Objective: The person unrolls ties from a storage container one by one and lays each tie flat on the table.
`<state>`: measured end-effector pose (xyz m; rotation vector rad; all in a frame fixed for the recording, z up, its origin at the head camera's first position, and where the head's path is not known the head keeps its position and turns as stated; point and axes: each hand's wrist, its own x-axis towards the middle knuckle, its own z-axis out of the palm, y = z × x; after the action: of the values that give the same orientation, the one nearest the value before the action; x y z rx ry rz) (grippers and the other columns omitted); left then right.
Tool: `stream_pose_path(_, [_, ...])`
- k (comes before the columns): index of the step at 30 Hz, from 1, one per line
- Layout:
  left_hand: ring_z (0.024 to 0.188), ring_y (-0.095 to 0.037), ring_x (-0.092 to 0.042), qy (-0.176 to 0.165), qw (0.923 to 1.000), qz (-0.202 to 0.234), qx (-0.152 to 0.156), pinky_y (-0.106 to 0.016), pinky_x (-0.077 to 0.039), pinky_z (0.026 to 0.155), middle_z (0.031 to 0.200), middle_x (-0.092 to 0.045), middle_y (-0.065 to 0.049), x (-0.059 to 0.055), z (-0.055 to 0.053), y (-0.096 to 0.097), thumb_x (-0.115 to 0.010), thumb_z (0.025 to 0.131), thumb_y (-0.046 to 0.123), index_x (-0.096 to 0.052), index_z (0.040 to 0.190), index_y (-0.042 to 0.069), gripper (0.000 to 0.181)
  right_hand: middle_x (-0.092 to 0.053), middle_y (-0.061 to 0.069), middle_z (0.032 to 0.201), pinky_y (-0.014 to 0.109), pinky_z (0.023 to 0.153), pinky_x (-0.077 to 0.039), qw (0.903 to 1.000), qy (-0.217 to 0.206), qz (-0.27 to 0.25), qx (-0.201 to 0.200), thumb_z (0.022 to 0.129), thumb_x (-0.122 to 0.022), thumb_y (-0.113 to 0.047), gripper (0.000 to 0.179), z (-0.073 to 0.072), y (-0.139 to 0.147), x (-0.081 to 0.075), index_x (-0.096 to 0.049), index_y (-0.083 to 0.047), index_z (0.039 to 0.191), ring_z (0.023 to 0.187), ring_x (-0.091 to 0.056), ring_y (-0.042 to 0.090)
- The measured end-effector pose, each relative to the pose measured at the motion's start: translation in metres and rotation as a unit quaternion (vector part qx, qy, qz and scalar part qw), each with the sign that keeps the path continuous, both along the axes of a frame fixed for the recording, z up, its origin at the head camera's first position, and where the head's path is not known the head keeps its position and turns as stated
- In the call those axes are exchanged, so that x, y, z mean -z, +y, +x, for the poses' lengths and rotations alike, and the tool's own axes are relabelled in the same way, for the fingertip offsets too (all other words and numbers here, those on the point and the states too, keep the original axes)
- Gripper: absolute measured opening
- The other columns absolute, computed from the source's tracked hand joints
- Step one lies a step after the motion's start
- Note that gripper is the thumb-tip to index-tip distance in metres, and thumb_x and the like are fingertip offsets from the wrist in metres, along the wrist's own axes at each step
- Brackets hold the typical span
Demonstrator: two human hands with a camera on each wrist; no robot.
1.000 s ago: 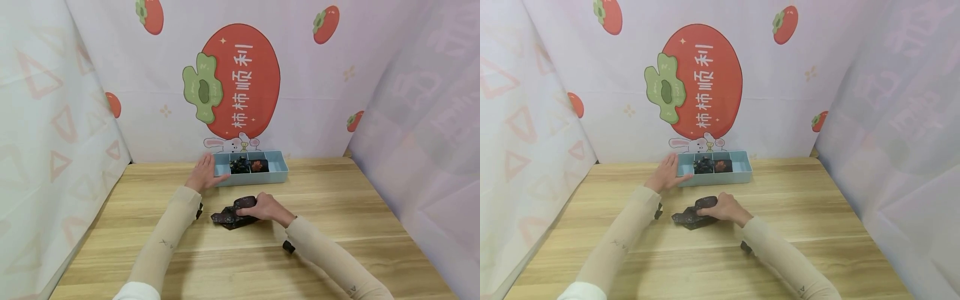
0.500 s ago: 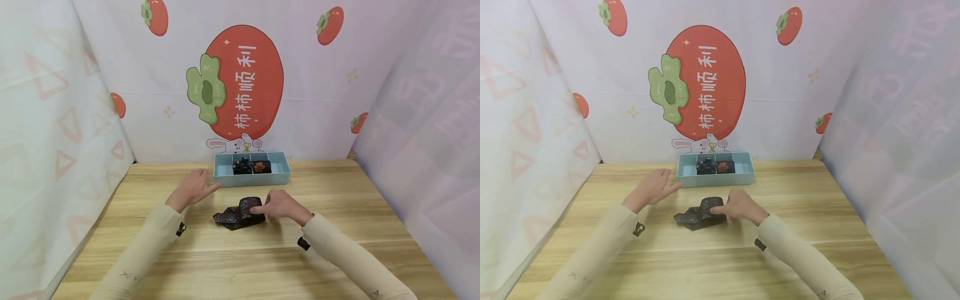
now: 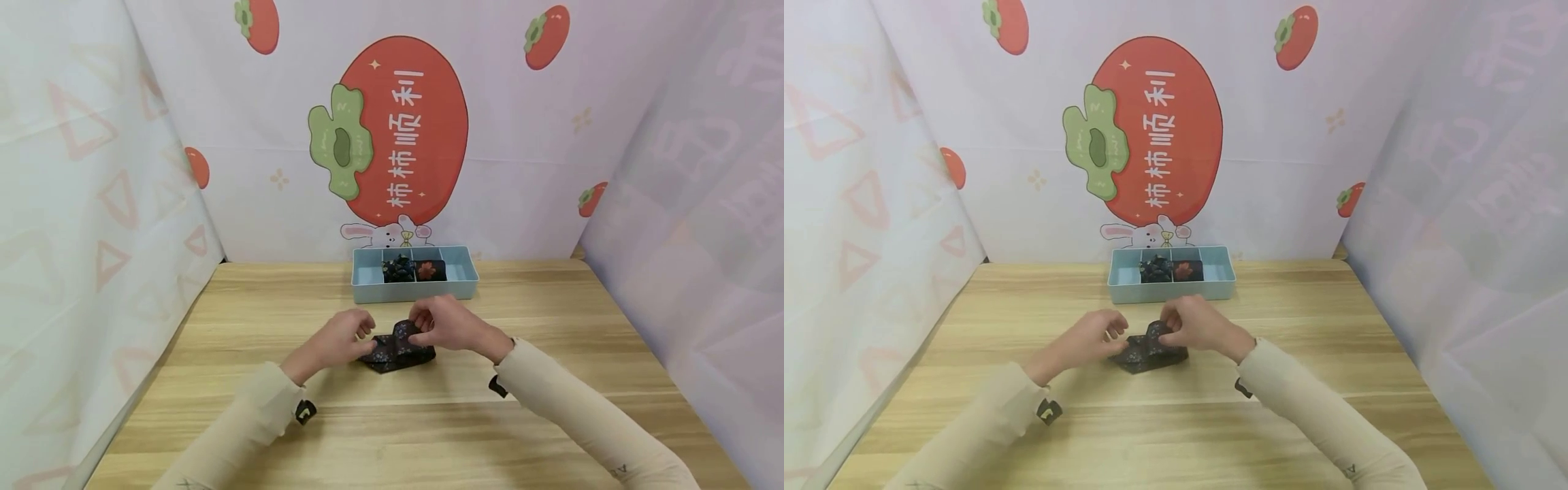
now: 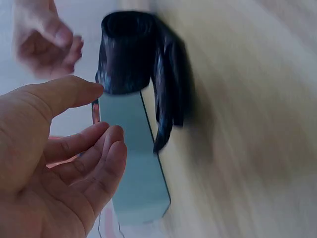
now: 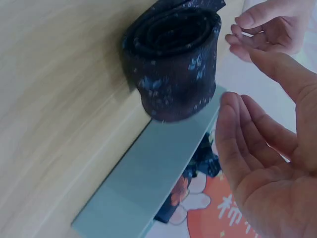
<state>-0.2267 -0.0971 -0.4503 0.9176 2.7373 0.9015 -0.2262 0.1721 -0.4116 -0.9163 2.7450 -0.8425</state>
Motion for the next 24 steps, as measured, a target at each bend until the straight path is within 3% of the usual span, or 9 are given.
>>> stream_pose_path(8, [0.091, -0.016, -0.064, -0.029, 0.9993, 0.013, -0.02, -0.032, -0.058, 0.083, 0.105, -0.068, -0.011, 0.021, 0.013, 0.024, -0.079, 0.089, 0.011, -0.07, 0.115, -0.004, 0.031, -0.073, 0.004, 0.095, 0.022, 0.077, -0.058, 0.9988, 0.019, -0.043, -0.013, 0.088, -0.087, -0.018, 0.027, -0.002, -0.024, 0.023, -0.075, -0.005, 0.107, 0.084, -0.066, 0.01])
stream_pose_path(14, [0.088, -0.016, -0.057, -0.026, 0.9994, 0.007, -0.024, -0.035, -0.053, 0.079, 0.102, -0.064, -0.01, 0.036, 0.017, 0.026, -0.08, 0.087, 0.012, -0.069, 0.113, -0.002, 0.031, -0.073, 0.006, 0.097, 0.023, 0.079, -0.058, 0.9983, 0.046, -0.029, -0.022, 0.087, -0.088, -0.02, 0.028, 0.0, -0.036, 0.037, -0.076, -0.005, 0.107, 0.086, -0.066, 0.011])
stream_pose_path(24, [0.091, -0.019, -0.057, -0.014, 0.9994, 0.007, -0.03, -0.04, -0.054, 0.083, 0.103, -0.063, -0.013, 0.044, 0.016, 0.029, -0.084, 0.085, 0.016, -0.069, 0.114, -0.004, 0.039, -0.065, 0.004, 0.098, 0.028, 0.078, -0.054, 0.9968, 0.075, 0.012, 0.024, 0.085, -0.089, -0.028, 0.036, 0.002, -0.036, 0.045, -0.076, -0.004, 0.108, 0.086, -0.059, 0.013])
